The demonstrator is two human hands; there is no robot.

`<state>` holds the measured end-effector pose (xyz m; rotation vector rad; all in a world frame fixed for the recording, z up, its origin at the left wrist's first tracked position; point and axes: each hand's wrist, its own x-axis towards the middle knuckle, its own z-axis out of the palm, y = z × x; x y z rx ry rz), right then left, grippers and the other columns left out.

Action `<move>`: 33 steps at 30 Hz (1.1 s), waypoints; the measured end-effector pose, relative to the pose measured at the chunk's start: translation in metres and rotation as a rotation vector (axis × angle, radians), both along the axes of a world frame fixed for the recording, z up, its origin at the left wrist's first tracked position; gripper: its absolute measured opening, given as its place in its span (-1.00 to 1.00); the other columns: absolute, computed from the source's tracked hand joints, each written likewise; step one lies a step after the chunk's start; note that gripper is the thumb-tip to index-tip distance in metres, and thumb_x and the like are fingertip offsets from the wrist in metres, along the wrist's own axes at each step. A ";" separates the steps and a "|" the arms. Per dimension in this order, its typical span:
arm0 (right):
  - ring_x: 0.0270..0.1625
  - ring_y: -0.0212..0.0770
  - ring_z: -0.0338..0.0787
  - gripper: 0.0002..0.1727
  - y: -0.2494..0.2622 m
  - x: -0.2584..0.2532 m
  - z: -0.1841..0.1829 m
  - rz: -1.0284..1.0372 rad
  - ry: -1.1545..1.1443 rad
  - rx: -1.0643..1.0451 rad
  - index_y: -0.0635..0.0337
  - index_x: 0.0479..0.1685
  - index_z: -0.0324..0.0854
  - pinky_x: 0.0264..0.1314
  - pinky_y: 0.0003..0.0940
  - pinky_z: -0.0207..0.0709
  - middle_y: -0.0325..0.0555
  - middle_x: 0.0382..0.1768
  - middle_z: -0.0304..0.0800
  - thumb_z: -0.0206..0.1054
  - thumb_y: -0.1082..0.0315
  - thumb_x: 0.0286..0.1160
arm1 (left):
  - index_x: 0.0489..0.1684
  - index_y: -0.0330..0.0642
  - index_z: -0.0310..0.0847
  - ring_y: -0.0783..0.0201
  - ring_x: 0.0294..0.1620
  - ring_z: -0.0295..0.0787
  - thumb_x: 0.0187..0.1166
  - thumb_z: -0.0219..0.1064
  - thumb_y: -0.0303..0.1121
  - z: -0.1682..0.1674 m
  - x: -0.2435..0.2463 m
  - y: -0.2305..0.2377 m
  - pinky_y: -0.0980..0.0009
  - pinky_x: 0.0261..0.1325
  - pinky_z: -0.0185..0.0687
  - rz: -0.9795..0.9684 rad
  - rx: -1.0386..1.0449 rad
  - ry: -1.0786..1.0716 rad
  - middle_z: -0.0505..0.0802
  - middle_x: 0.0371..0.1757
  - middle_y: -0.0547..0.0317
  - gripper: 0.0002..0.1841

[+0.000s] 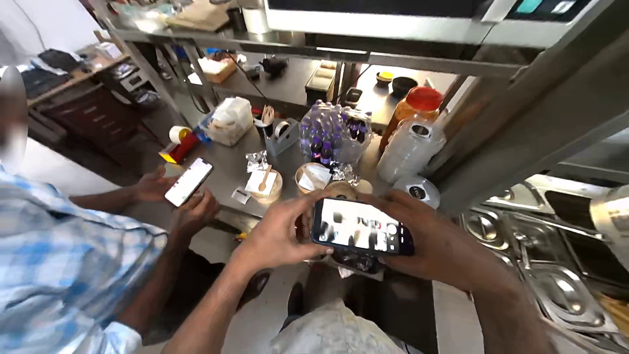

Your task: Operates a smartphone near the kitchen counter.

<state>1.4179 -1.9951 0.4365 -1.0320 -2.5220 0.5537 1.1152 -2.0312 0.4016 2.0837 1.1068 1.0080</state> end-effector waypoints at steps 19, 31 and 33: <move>-0.16 -0.14 0.84 -0.47 -0.021 -0.001 0.023 -0.396 0.932 -0.231 -0.10 0.56 0.60 -0.20 -0.27 0.79 -0.07 0.06 0.84 0.37 0.12 0.58 | 0.68 0.05 0.38 0.37 -0.32 0.81 0.06 0.76 -0.17 0.054 0.001 0.020 0.39 -0.21 0.88 0.044 0.133 -0.119 0.84 -0.22 0.35 -0.02; -0.08 -0.25 0.86 -0.54 -0.033 0.010 0.038 -0.416 1.004 -0.036 0.04 0.48 0.64 -0.05 -0.40 0.78 -0.11 0.06 0.86 0.34 0.19 0.62 | 0.69 0.01 0.38 0.39 -0.38 0.77 0.08 0.77 -0.17 0.067 0.023 0.022 0.44 -0.30 0.83 -0.017 0.177 -0.146 0.81 -0.28 0.35 -0.02; -0.12 -0.27 0.85 -0.54 -0.033 0.011 0.039 -0.424 1.010 -0.032 0.04 0.48 0.64 -0.09 -0.42 0.78 -0.13 0.03 0.85 0.34 0.19 0.60 | 0.69 0.00 0.38 0.39 -0.38 0.76 0.07 0.78 -0.17 0.070 0.026 0.023 0.45 -0.31 0.83 -0.020 0.176 -0.136 0.81 -0.29 0.35 -0.01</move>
